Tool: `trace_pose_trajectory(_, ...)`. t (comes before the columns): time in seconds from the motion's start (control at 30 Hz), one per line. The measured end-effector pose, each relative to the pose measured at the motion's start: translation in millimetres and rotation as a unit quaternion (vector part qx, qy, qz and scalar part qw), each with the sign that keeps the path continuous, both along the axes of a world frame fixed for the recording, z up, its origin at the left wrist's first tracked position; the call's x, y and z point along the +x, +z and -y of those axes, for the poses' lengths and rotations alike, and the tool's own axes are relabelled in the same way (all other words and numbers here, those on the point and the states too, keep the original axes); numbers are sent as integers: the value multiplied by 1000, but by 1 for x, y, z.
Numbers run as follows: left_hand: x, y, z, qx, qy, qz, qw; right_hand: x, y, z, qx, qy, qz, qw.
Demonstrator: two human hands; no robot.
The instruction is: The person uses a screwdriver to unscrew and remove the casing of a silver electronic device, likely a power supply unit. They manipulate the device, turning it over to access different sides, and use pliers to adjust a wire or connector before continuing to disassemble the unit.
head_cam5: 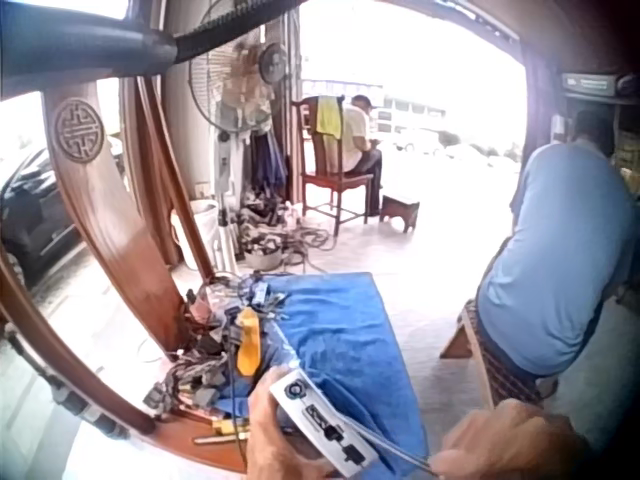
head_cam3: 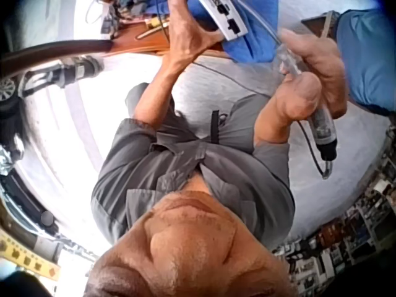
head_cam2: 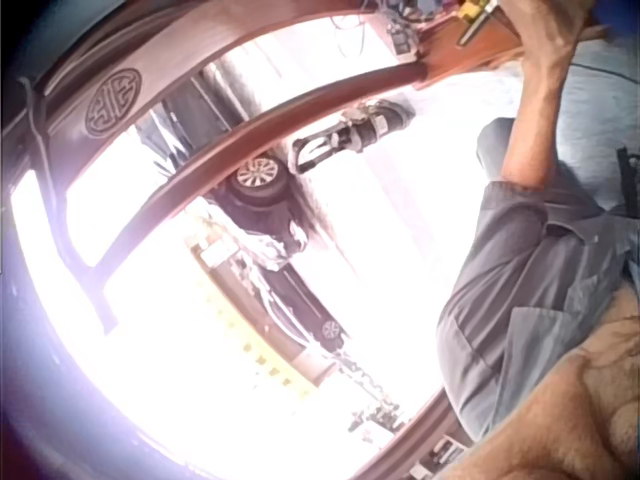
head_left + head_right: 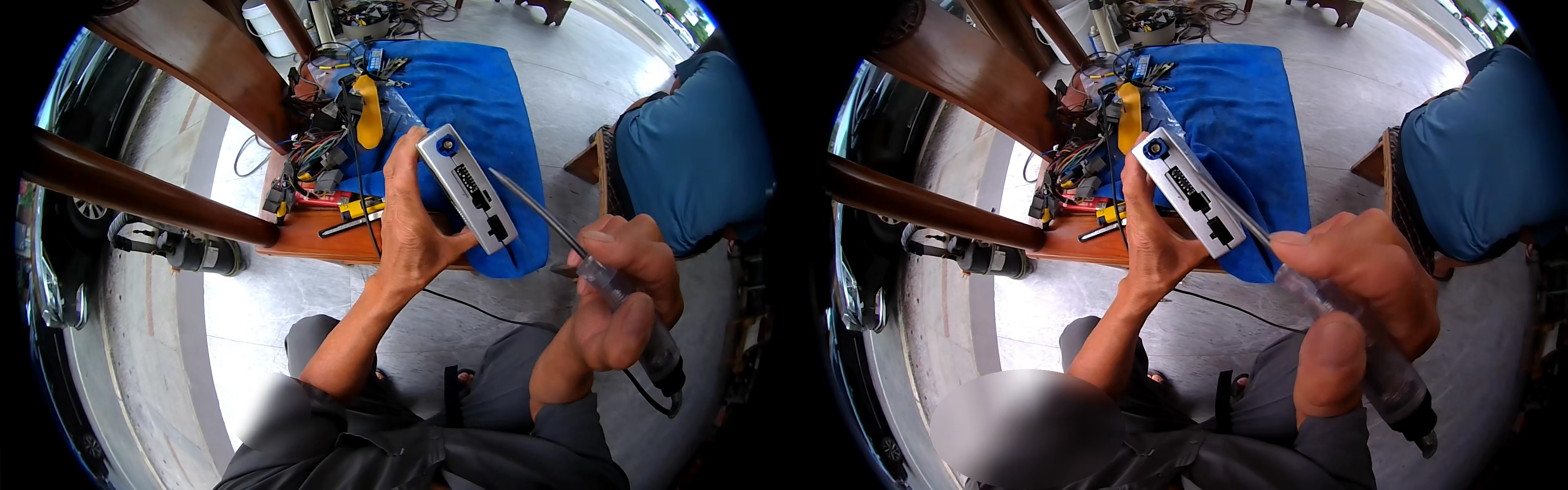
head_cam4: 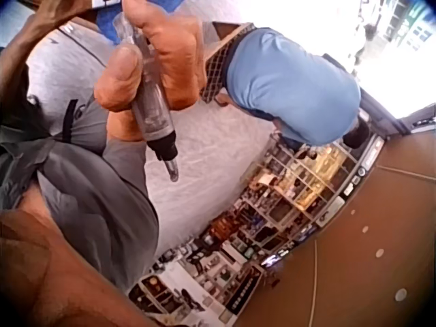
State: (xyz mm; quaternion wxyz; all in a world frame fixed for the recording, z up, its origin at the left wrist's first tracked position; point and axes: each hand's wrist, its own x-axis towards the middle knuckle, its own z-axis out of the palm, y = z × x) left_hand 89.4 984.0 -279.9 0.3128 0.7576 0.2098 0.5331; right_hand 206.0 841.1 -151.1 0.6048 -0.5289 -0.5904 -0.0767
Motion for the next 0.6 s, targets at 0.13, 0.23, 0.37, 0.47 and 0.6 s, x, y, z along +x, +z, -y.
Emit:
trace_pose_trajectory(0.13,0,3,1,26,11,-3,1000,-4,5,0,-22,13,0,1000)
trace_pose_trajectory(0.23,-1,6,1,57,30,-15,998,-5,5,1,-42,9,-21,999)
trace_pose_trajectory(0.37,-1,9,2,76,44,-24,996,-3,4,4,-67,13,-23,997)
trace_pose_trajectory(0.47,-2,10,2,79,48,-25,995,-3,3,1,-58,8,-12,998)
trace_pose_trajectory(0.6,-1,9,2,80,41,-29,996,-1,1,-2,-50,11,-9,999)
